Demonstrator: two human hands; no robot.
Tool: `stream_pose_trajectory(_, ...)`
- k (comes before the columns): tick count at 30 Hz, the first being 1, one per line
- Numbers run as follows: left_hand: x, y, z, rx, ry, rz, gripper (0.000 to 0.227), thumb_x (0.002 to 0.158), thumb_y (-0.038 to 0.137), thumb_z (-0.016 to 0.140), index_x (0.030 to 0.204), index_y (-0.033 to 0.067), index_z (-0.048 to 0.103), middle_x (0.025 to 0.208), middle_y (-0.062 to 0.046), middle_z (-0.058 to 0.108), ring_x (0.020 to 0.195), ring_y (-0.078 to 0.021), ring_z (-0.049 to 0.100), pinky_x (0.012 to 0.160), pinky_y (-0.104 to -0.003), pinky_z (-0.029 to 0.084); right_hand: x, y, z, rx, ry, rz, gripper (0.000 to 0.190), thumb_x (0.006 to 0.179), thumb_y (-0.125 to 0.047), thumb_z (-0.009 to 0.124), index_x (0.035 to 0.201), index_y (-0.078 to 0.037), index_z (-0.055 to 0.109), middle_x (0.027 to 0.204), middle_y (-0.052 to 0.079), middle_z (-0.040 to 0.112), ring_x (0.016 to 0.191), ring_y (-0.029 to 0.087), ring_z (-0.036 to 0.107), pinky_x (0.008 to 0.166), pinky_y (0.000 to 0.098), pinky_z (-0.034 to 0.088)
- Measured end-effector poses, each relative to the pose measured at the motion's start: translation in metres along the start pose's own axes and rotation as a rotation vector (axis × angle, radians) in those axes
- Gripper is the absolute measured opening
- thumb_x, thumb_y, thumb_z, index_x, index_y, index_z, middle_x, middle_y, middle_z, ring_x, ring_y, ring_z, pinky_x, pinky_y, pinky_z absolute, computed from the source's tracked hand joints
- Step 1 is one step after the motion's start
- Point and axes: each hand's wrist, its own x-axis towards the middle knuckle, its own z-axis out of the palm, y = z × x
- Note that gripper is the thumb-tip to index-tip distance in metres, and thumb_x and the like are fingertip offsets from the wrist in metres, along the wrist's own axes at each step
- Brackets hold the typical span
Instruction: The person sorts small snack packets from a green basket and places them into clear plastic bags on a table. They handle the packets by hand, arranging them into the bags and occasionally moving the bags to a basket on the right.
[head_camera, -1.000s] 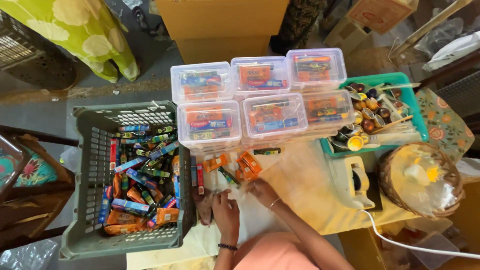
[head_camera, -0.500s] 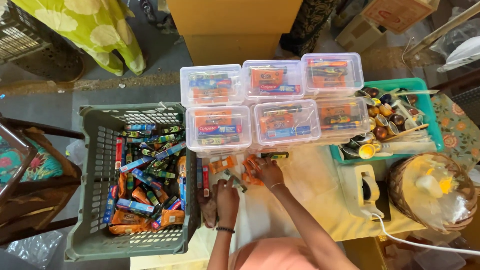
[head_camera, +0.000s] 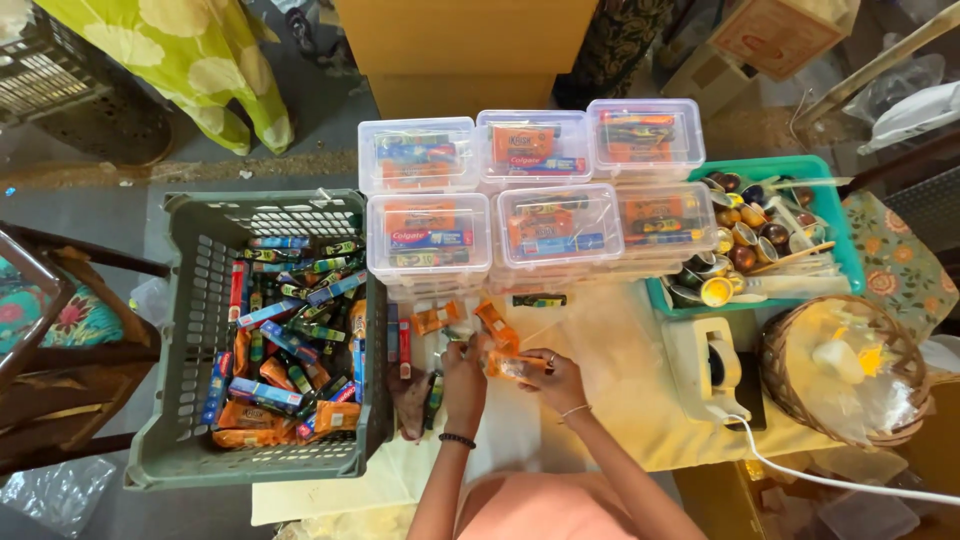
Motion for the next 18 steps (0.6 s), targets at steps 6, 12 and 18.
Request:
stream_pose_trajectory(6,-0.017,0.015,-0.007,-0.081,0.051,-0.024,0.05,0.088,-0.003,0.06,0.136,0.0088,0.062,0.109,-0.016,0.057,0.101,-0.0365,0.058,0.087,-0.046,0.05,-0.012,-0.016,0.029,-0.304,0.243,-0.017,0.028,0.086,-0.016,0.08,0.104,0.004,0.074,0.077,0.013,0.077,0.062,0.017,0.074,0.055,0.0252,0.059)
stream_pose_trajectory(12,-0.021,0.025,-0.023,-0.202,0.107,-0.032,0.058,0.079,-0.011,0.059,0.134,0.0083,0.064,0.108,-0.018,0.056,0.098,-0.0381,0.058,0.082,-0.045,0.05,-0.008,-0.014,0.023,-0.125,0.179,0.071,0.029,0.091,-0.026,0.072,0.096,0.002,0.076,0.079,0.007,0.078,0.065,0.012,0.076,0.058,0.0275,0.059)
stream_pose_trajectory(18,-0.019,0.017,-0.037,-0.241,0.095,-0.119,0.055,0.083,-0.012,0.056,0.133,0.0095,0.067,0.105,-0.016,0.057,0.092,-0.0345,0.061,0.08,-0.044,0.052,0.053,0.01,-0.022,-0.744,0.334,-0.498,0.019,0.09,-0.022,0.069,0.101,-0.01,0.078,0.087,0.009,0.077,0.07,0.022,0.075,0.064,0.0355,0.061)
